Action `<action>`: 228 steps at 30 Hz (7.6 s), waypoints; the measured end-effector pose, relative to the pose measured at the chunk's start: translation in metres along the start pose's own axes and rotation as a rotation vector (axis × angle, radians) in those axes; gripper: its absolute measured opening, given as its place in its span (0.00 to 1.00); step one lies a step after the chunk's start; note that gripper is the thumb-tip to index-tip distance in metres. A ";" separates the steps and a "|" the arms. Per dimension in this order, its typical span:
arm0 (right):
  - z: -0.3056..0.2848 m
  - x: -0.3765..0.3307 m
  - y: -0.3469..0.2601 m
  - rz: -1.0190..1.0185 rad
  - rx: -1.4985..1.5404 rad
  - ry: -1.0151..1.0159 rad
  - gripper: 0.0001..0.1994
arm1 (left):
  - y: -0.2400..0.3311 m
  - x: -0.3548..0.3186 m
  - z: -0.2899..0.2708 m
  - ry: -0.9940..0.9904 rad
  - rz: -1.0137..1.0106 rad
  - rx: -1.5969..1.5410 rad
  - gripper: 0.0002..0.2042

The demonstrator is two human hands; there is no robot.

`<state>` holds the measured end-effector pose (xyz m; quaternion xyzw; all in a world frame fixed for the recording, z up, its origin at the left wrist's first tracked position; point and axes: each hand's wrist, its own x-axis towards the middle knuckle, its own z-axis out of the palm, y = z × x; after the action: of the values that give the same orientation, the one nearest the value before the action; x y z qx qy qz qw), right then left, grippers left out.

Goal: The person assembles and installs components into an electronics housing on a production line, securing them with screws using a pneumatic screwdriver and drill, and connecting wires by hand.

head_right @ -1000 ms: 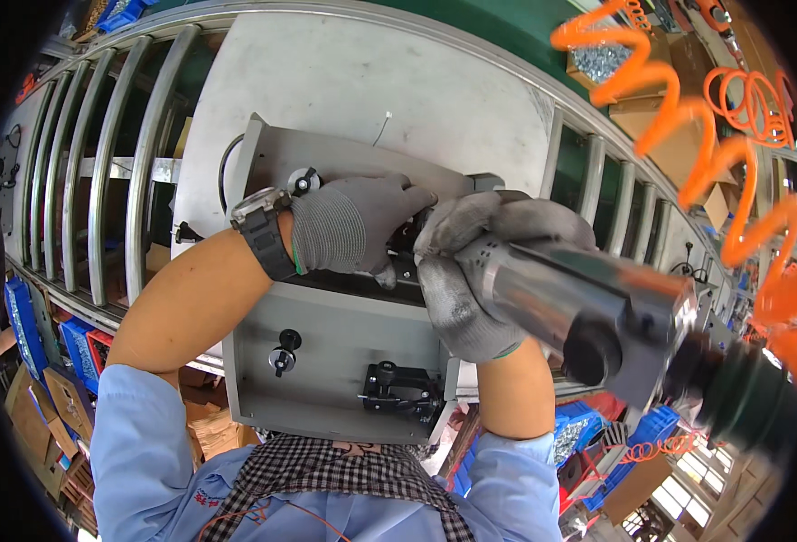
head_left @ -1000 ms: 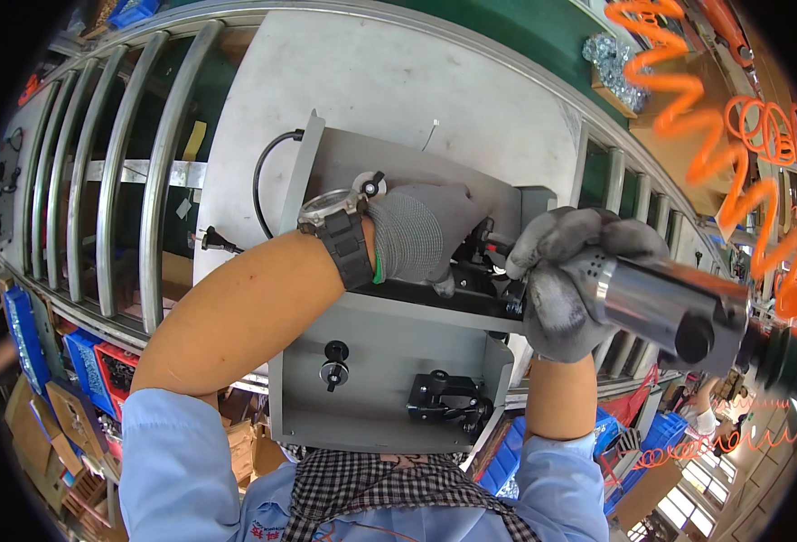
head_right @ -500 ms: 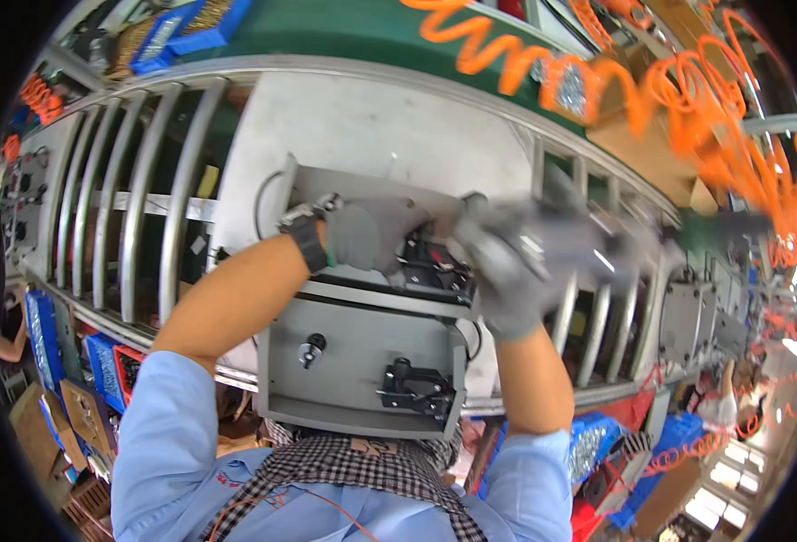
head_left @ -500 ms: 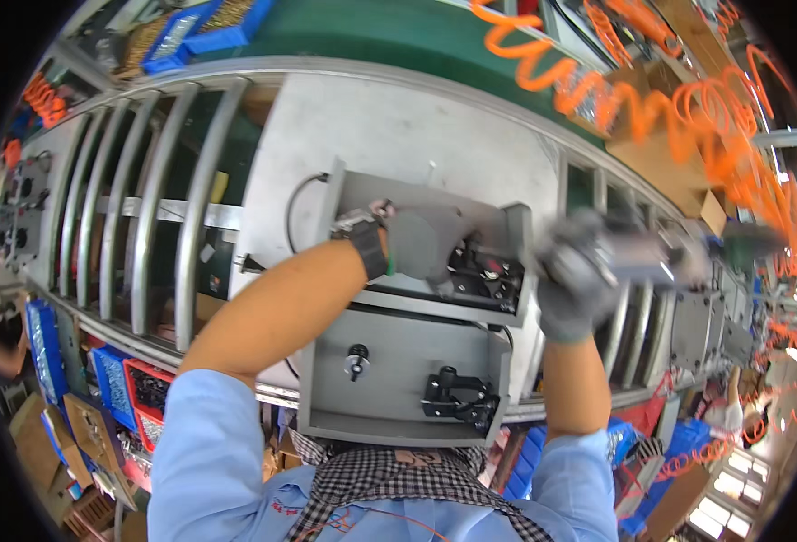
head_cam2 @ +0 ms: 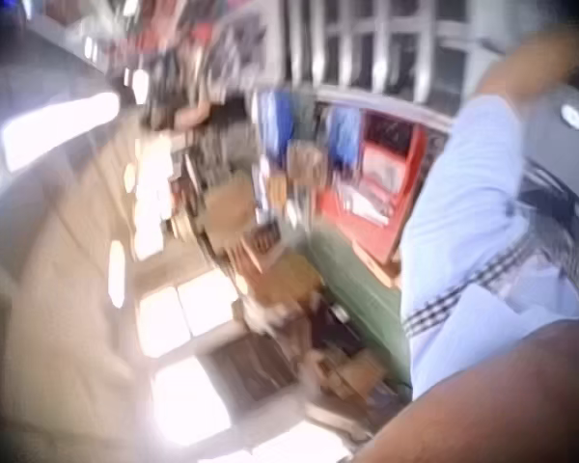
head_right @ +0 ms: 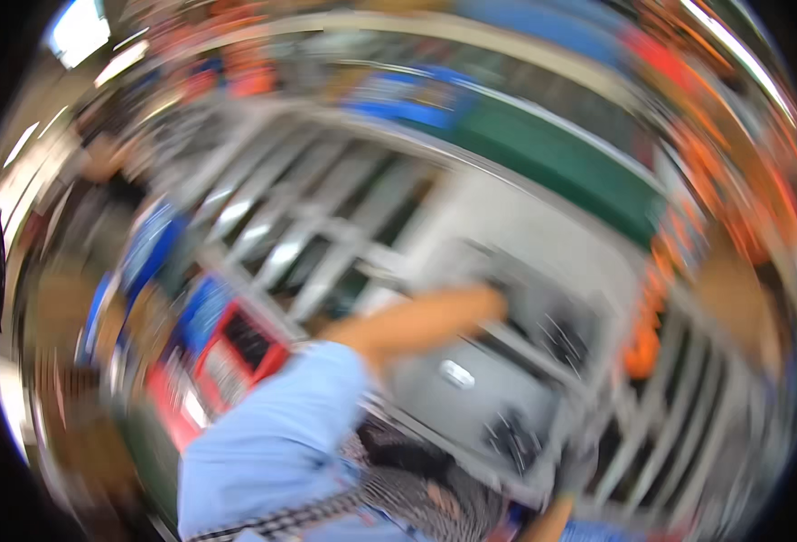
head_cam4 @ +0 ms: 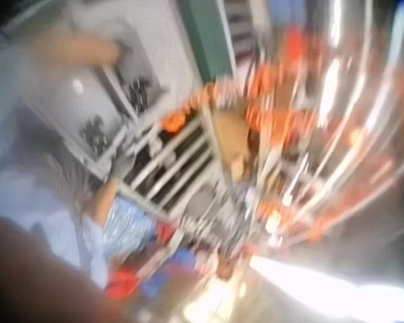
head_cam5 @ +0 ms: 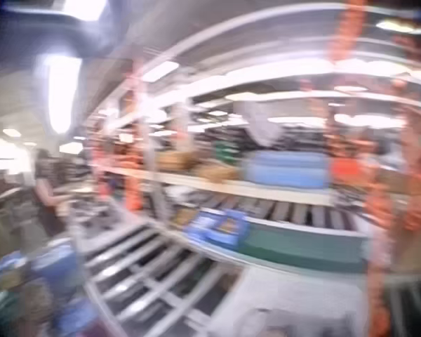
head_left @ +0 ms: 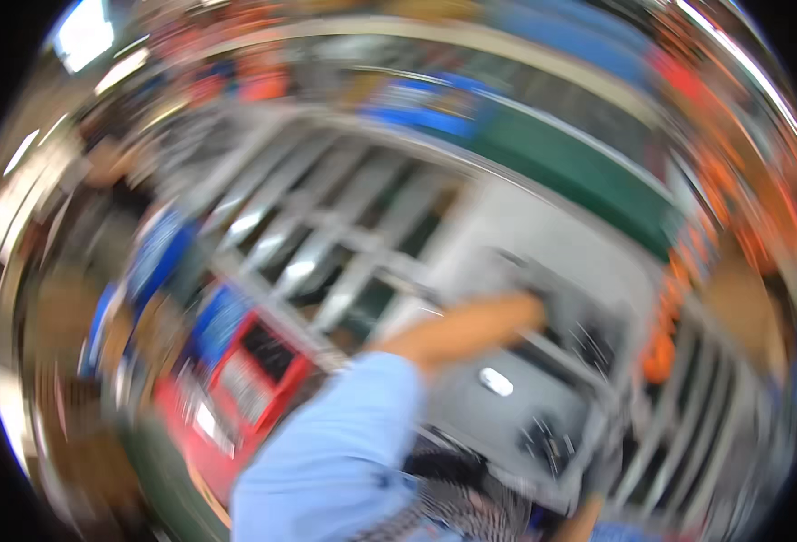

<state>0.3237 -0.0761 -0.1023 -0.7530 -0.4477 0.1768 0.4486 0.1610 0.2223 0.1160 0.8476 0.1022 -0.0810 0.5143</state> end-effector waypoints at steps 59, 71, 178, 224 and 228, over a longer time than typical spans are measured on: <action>0.026 -0.034 -0.282 -0.404 -0.234 -0.304 0.14 | -0.180 -0.445 0.124 1.218 -1.369 0.396 0.12; 0.022 -0.037 -0.275 -0.388 -0.272 -0.421 0.16 | -0.187 -0.499 0.156 2.053 -0.073 -1.446 0.07; -0.040 -0.073 -0.274 -0.419 -0.254 0.007 0.17 | 0.089 -0.143 0.147 0.327 0.141 -0.374 0.19; -0.039 -0.006 -0.136 0.638 -0.534 -0.135 0.39 | 0.014 -0.040 0.061 0.613 0.032 0.258 0.09; -0.033 0.010 -0.117 0.464 -0.357 -0.124 0.33 | 0.015 -0.067 0.040 0.726 -0.049 0.137 0.11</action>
<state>0.2905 -0.0616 0.0140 -0.8900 -0.3143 0.2387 0.2285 0.0988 0.1739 0.1268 0.8510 0.2925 0.2059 0.3845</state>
